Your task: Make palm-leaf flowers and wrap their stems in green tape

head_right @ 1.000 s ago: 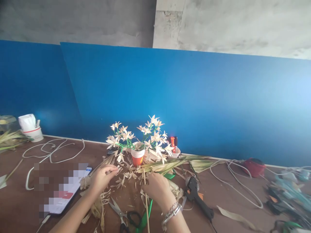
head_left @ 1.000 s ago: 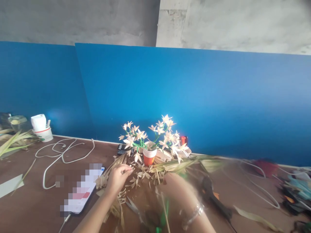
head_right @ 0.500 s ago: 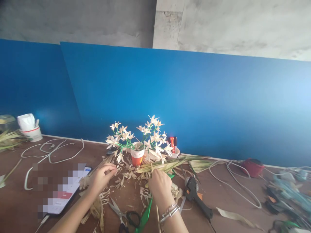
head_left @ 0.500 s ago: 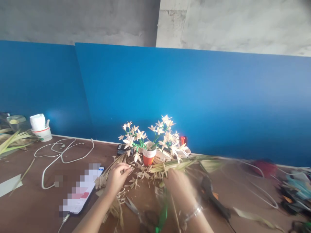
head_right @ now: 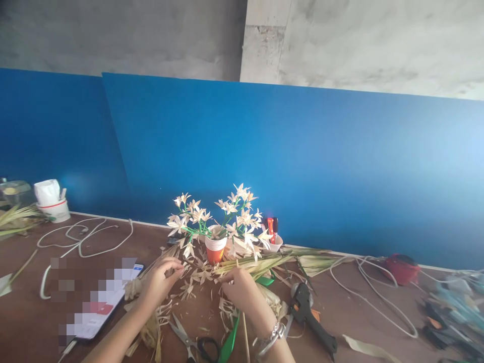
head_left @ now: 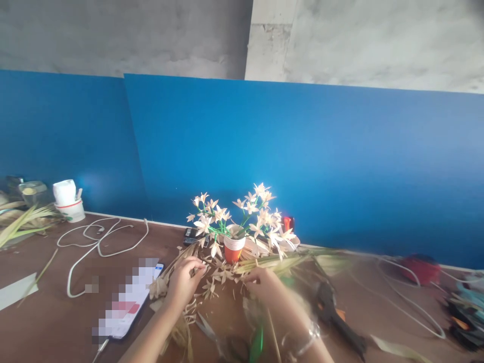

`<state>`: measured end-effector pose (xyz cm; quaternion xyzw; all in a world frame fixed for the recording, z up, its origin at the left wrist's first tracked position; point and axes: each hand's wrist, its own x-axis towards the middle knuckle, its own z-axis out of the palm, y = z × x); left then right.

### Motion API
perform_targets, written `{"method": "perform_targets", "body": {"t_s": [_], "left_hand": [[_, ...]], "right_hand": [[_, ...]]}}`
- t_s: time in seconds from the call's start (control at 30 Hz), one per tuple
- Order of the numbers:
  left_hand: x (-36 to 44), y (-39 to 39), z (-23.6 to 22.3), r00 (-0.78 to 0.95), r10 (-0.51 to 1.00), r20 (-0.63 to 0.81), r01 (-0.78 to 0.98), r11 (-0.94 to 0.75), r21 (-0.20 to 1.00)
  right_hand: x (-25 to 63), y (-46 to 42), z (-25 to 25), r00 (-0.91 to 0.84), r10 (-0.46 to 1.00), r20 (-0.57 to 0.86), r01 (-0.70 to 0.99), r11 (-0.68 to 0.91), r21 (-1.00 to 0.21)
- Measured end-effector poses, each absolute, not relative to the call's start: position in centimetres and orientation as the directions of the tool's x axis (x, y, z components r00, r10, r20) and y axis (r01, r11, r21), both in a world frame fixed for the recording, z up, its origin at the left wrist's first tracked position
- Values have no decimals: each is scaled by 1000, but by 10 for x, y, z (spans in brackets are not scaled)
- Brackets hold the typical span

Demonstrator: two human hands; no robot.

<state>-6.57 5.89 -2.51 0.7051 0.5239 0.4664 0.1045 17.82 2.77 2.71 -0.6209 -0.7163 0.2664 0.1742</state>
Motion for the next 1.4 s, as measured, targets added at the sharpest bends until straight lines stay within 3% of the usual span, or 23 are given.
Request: {"method": "perform_targets", "body": {"t_s": [0.13, 0.23, 0.37, 0.47, 0.6, 0.7, 0.8, 0.97, 1.27, 1.4], "left_hand": [[-65, 57, -21, 20, 847, 531, 652, -413, 635], [-64, 54, -17, 21, 870, 492, 653, -385, 653], [-62, 49, -8, 23, 878, 478, 673, -367, 642], [-61, 46, -4, -35, 878, 477, 667, -335, 666], [-64, 46, -3, -52, 897, 439, 641, -307, 703], [-65, 49, -3, -65, 891, 448, 651, -303, 696], [-66, 51, 1, -54, 899, 434, 657, -295, 694], [-68, 53, 14, 16, 933, 359, 669, -277, 690], [-84, 53, 33, 47, 965, 257, 708, -213, 673], [-101, 55, 42, 16, 972, 234, 795, -154, 586]], "right_hand": [[181, 31, 31, -126, 979, -163, 560, -65, -826], [173, 31, 31, -132, 976, -171, 518, -80, -852], [154, 25, 25, -133, 990, -45, 342, 3, -940], [147, 23, 22, -169, 986, -11, 327, 46, -944], [152, 24, 24, -121, 993, 2, 460, 58, -886], [158, 23, 29, -102, 995, 10, 647, 74, -759], [158, 16, 32, -214, 977, -11, 772, 162, -614], [149, 5, 35, -380, 916, -130, 847, 288, -448], [159, -8, 61, -348, 910, -227, 896, 252, -366], [146, -25, 54, -399, 888, -227, 860, 277, -430]]}}
